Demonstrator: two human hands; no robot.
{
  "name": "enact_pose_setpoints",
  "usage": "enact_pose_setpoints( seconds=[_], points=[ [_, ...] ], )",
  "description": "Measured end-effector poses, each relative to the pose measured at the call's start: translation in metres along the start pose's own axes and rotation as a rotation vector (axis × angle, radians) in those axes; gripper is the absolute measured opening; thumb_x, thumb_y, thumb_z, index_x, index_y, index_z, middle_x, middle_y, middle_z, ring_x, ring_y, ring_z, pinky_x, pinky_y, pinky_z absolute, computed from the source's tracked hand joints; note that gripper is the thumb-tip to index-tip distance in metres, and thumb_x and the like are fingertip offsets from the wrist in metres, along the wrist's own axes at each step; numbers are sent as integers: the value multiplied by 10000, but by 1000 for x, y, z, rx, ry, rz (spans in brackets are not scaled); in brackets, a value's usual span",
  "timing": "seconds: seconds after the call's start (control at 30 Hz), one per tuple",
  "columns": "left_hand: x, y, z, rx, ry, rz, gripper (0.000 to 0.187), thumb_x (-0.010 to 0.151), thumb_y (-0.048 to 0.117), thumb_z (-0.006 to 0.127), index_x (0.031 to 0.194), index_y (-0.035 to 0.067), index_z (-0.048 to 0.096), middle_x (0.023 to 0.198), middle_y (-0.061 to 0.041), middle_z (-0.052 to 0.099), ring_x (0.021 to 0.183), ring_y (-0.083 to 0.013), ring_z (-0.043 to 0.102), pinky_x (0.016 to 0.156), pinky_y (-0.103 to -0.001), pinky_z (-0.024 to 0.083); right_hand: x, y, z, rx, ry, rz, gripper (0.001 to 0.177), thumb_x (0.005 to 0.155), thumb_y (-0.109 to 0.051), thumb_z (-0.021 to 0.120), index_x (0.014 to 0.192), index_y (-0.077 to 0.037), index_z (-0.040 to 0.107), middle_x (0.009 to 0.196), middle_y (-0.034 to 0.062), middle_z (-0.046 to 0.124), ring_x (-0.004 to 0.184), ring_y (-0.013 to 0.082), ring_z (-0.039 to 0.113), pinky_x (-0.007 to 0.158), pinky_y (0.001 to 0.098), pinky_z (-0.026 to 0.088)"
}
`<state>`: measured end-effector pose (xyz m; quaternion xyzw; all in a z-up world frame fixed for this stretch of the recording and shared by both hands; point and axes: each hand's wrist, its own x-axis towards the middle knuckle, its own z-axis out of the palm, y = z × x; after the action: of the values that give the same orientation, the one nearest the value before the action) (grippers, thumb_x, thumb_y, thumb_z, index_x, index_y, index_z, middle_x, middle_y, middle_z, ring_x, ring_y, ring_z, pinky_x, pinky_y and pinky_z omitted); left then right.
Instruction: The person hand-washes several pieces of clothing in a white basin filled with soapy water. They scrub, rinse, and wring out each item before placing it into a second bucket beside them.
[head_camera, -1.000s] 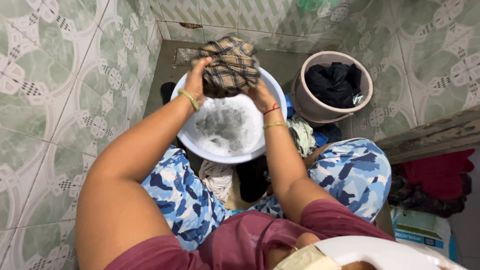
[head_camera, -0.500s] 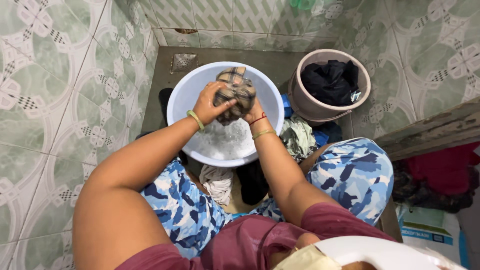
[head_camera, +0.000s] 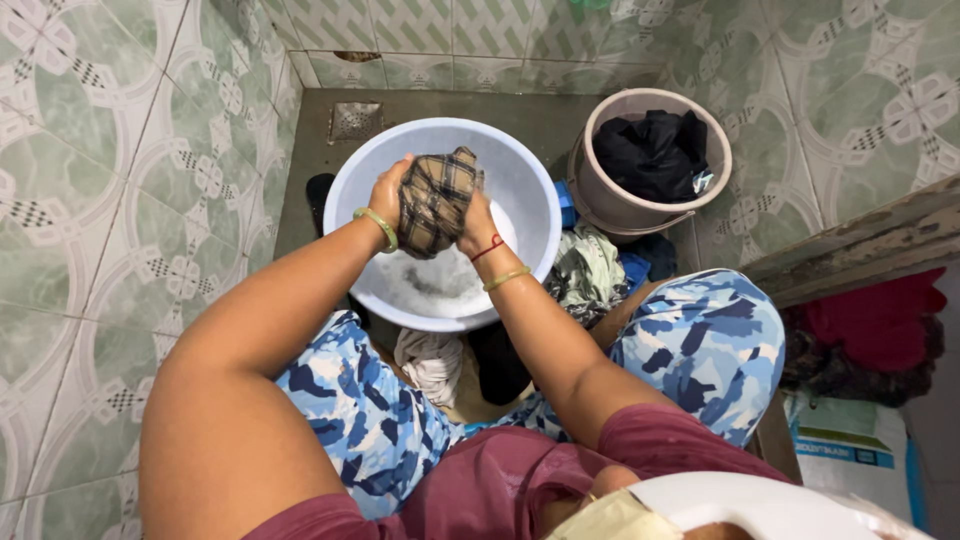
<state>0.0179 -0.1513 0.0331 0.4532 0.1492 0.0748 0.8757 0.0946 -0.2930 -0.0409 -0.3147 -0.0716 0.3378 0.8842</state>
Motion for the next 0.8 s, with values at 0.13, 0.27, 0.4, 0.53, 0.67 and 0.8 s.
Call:
enact_pose_setpoints(
  seconds=[0.13, 0.27, 0.4, 0.53, 0.67, 0.8],
  points=[
    [12, 11, 0, 245, 31, 13, 525, 954, 543, 576, 1205, 89, 655, 1125, -109, 696, 984, -228, 699, 869, -386, 589, 1, -11, 9, 199, -51, 60, 436, 1081, -357, 476, 1245, 9, 649, 1222, 155, 704, 1091, 275, 692, 988, 426, 573],
    [30, 27, -19, 447, 54, 140, 588, 888, 581, 572, 1298, 160, 573, 1362, -23, 546, 1227, -201, 484, 942, -461, 475, -3, -49, 10, 372, -13, 21, 493, 1059, -417, 455, 1285, -17, 635, 1289, 140, 678, 1157, 300, 655, 1030, 468, 542],
    [25, 34, -28, 567, 132, 129, 584, 960, 623, 527, 1272, 136, 603, 1286, -22, 635, 1094, -185, 624, 857, -397, 504, 13, -133, -3, 424, -121, -180, 495, 1064, -435, 472, 1353, -57, 609, 1390, 141, 627, 1270, 333, 605, 1125, 525, 489],
    [17, 36, -33, 540, 125, 96, 483, 1014, 544, 545, 1228, 117, 622, 1228, -15, 666, 1010, -149, 668, 796, -336, 534, 15, -227, -53, 506, 35, -413, 539, 1016, -463, 461, 1340, -61, 616, 1394, 138, 614, 1281, 350, 581, 1137, 556, 442],
    [11, 37, -35, 671, 74, 85, 331, 999, 399, 606, 1145, 106, 656, 1187, -6, 682, 1006, -135, 671, 793, -303, 525, 28, -278, -137, 467, 248, -776, 592, 981, -471, 506, 1416, -79, 600, 1462, 109, 603, 1328, 341, 559, 1178, 514, 398],
    [6, 39, -27, 790, 62, 89, 262, 971, 322, 663, 1114, 103, 678, 1097, -16, 690, 978, -130, 682, 791, -308, 535, 2, -232, -197, 638, 481, -837, 888, 876, -692, 531, 1514, -78, 474, 1548, 151, 469, 1372, 387, 450, 1141, 529, 306]
  ],
)
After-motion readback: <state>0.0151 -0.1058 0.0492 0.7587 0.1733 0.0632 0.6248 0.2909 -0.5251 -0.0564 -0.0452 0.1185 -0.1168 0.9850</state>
